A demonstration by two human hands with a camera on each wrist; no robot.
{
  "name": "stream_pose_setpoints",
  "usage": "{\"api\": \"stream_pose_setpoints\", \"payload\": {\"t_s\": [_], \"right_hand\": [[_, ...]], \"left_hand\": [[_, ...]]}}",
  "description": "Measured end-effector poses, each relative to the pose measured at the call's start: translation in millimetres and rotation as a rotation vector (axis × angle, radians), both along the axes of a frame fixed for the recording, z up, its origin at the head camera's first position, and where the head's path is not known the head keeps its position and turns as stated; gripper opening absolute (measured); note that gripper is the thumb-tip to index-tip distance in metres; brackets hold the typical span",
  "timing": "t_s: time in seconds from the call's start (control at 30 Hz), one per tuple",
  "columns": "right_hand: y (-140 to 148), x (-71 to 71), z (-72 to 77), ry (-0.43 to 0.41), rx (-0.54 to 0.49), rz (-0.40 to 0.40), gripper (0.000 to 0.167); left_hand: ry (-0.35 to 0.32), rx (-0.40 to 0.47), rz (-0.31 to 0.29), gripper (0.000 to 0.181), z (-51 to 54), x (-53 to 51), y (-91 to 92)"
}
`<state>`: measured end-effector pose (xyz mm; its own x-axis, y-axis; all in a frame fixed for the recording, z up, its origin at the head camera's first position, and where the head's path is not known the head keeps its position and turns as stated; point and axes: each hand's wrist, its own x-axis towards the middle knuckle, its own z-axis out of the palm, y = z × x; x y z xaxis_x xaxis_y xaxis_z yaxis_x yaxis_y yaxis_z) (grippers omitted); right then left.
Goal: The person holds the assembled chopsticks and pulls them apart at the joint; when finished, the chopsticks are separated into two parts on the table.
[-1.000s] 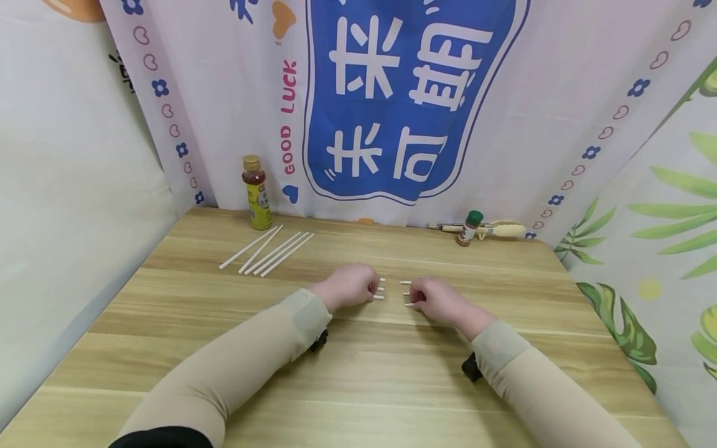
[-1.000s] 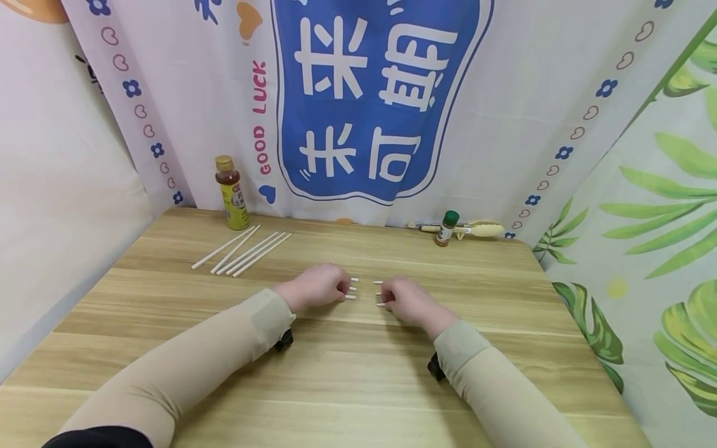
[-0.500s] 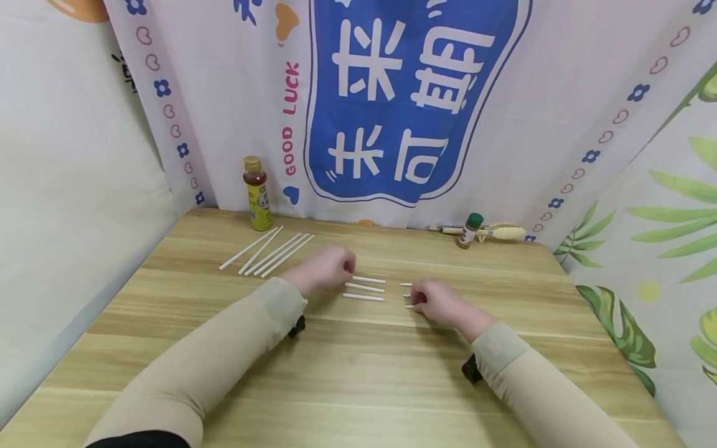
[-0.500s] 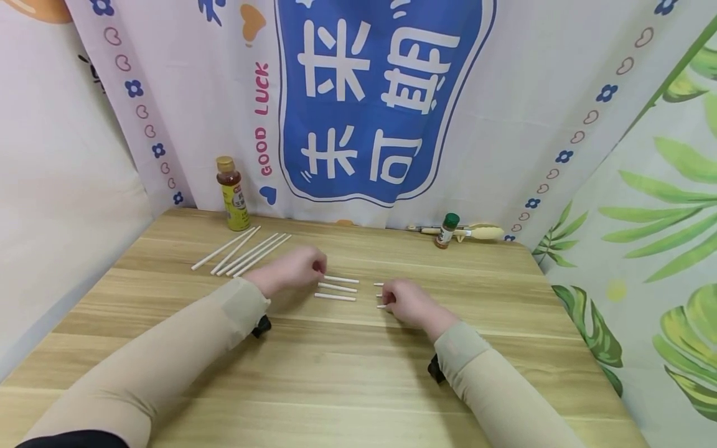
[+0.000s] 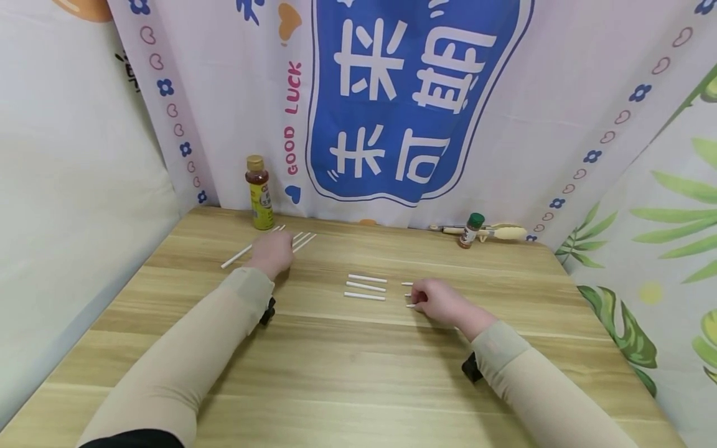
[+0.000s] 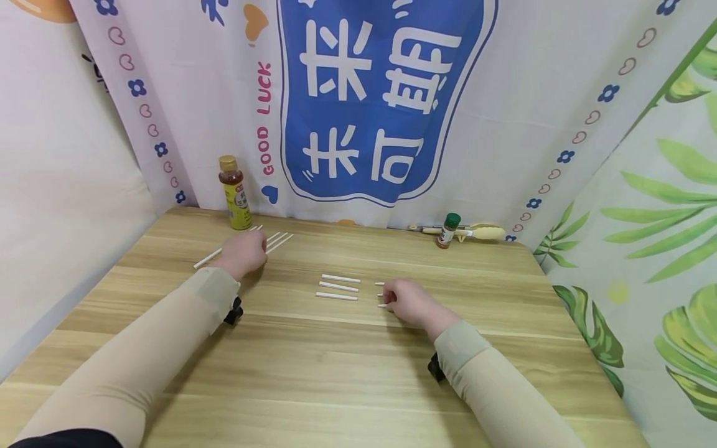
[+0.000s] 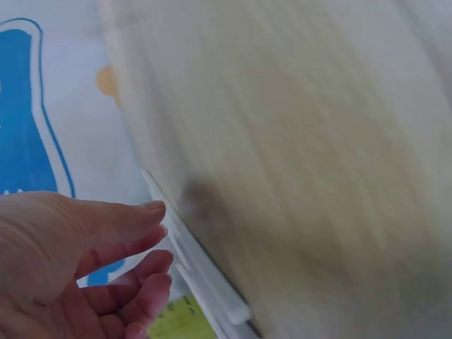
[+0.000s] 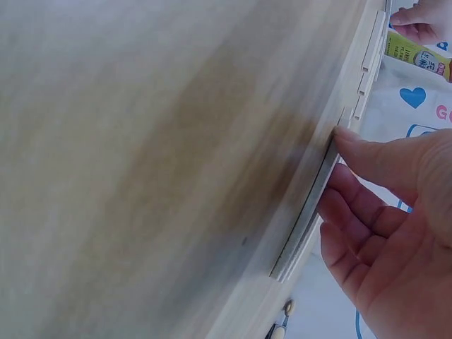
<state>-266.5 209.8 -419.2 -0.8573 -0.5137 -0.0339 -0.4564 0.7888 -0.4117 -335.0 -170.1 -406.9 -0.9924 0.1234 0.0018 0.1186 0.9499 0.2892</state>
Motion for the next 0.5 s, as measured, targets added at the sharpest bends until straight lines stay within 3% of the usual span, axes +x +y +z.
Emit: {"api": "stream_pose_setpoints", "payload": {"t_s": [0.2, 0.5], "right_hand": [[1.0, -1.8, -2.1, 0.006, 0.004, 0.013, 0.020], [1.3, -1.0, -2.0, 0.012, -0.004, 0.020, 0.019]], "left_hand": [[-0.016, -0.058, -0.004, 0.006, -5.8, -2.4, -5.3], [-0.069, -0.094, -0.046, 0.003, 0.7, 0.5, 5.2]]}}
